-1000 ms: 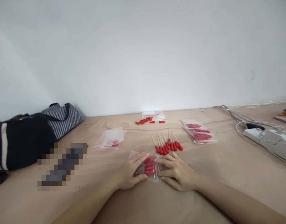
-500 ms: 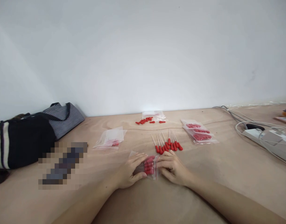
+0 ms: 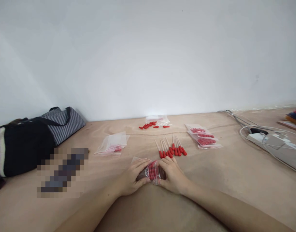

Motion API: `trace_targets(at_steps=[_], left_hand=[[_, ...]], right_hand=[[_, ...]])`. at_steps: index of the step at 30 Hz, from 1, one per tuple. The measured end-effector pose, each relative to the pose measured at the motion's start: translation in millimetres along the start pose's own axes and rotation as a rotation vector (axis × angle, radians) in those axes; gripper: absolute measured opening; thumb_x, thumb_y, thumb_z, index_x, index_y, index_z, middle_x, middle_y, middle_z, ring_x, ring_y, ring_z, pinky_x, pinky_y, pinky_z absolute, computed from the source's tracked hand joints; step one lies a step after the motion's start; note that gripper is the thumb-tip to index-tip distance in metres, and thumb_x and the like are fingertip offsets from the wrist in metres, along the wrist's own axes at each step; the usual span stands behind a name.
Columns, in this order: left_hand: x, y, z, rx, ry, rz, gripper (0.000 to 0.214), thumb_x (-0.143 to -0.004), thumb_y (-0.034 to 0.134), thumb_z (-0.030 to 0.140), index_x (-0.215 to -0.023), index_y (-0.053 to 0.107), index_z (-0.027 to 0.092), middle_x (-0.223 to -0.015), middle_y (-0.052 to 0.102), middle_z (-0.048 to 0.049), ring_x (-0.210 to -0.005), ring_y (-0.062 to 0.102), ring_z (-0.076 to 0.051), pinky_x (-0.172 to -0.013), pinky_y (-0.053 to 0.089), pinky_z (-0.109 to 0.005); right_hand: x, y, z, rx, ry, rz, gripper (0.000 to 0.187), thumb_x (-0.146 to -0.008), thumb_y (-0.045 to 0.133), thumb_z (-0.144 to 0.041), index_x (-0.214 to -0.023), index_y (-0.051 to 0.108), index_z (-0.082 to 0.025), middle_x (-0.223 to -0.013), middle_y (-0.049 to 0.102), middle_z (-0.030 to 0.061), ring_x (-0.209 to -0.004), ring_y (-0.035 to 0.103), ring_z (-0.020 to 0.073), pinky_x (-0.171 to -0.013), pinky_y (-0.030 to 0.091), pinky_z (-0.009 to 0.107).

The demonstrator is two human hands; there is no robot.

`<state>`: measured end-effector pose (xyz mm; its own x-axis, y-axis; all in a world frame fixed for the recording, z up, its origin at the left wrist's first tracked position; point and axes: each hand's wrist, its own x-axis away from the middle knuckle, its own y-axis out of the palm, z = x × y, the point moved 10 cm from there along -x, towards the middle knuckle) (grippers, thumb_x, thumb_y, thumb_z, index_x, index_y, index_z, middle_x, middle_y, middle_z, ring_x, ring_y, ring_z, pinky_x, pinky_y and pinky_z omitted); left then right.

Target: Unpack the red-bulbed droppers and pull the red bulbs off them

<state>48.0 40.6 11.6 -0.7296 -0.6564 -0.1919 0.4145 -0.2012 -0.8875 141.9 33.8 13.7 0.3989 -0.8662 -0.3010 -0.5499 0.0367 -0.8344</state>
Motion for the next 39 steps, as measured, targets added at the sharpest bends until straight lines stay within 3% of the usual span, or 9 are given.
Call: trace_targets(at_steps=[8, 16, 22, 26, 29, 34, 39], left_hand=[[0.4, 4.9, -2.1, 0.008, -0.034, -0.059, 0.054, -0.081, 0.054, 0.038, -0.128, 0.040, 0.017, -0.130, 0.045, -0.0136, -0.120, 0.041, -0.025, -0.098, 0.036, -0.046], [3.1, 5.9, -11.7, -0.013, -0.070, -0.073, 0.053, -0.081, 0.053, 0.037, -0.129, 0.039, 0.020, -0.131, 0.044, -0.0112, -0.121, 0.039, -0.025, -0.099, 0.035, -0.045], [3.4, 9.0, -14.8, -0.008, -0.117, -0.109, 0.052, -0.082, 0.050, 0.040, -0.130, 0.038, 0.021, -0.134, 0.041, -0.0093, -0.123, 0.036, -0.025, -0.102, 0.031, -0.044], [4.6, 8.7, -16.5, 0.000, -0.144, -0.127, 0.053, -0.082, 0.050, 0.039, -0.130, 0.037, 0.021, -0.135, 0.040, -0.0085, -0.124, 0.035, -0.024, -0.103, 0.029, -0.043], [7.9, 5.8, -20.8, -0.002, -0.173, -0.132, 0.053, -0.083, 0.049, 0.040, -0.131, 0.036, 0.024, -0.136, 0.039, -0.0065, -0.125, 0.034, -0.024, -0.103, 0.030, -0.043], [12.2, 1.2, -27.7, -0.009, -0.205, -0.129, 0.052, -0.083, 0.047, 0.043, -0.131, 0.035, 0.027, -0.137, 0.038, -0.0053, -0.125, 0.034, -0.024, -0.102, 0.030, -0.045], [11.3, 0.0, -28.1, -0.015, -0.210, -0.134, 0.052, -0.083, 0.047, 0.043, -0.131, 0.035, 0.026, -0.136, 0.038, -0.0053, -0.126, 0.033, -0.024, -0.103, 0.028, -0.046]], right_hand=[[-1.3, 1.0, -3.7, -0.007, 0.001, -0.007, 0.023, -0.062, 0.066, -0.032, -0.074, 0.052, -0.018, -0.074, 0.057, 0.0005, -0.074, 0.046, 0.0158, -0.070, 0.028, 0.030], [3.0, -3.0, -0.6, 0.056, -0.167, 0.027, 0.022, -0.062, 0.057, -0.020, -0.084, 0.055, -0.019, -0.077, 0.058, 0.0018, -0.073, 0.047, 0.0161, -0.068, 0.030, 0.029], [1.5, -3.8, 0.7, -0.031, -0.169, -0.042, 0.031, -0.071, 0.060, -0.034, -0.100, 0.057, -0.023, -0.087, 0.063, 0.0029, -0.078, 0.050, 0.0173, -0.071, 0.031, 0.030], [3.7, -6.9, 0.7, -0.099, -0.184, -0.017, 0.021, -0.076, 0.057, -0.029, -0.095, 0.061, -0.024, -0.090, 0.065, 0.0025, -0.079, 0.054, 0.0163, -0.073, 0.034, 0.031], [10.6, -18.2, 21.2, -0.230, -0.114, 0.002, 0.020, -0.074, 0.059, -0.027, -0.093, 0.063, -0.022, -0.084, 0.066, 0.0028, -0.076, 0.057, 0.0151, -0.073, 0.040, 0.030], [31.1, -41.2, 78.8, -0.579, 0.134, -0.030, 0.021, -0.072, 0.061, -0.031, -0.090, 0.064, -0.019, -0.086, 0.067, 0.0032, -0.076, 0.061, 0.0148, -0.068, 0.048, 0.026], [41.8, -78.2, 121.8, -0.650, 0.267, 0.244, 0.028, -0.066, 0.067, -0.038, -0.085, 0.066, -0.017, -0.084, 0.068, 0.0053, -0.076, 0.062, 0.0171, -0.068, 0.050, 0.028]])
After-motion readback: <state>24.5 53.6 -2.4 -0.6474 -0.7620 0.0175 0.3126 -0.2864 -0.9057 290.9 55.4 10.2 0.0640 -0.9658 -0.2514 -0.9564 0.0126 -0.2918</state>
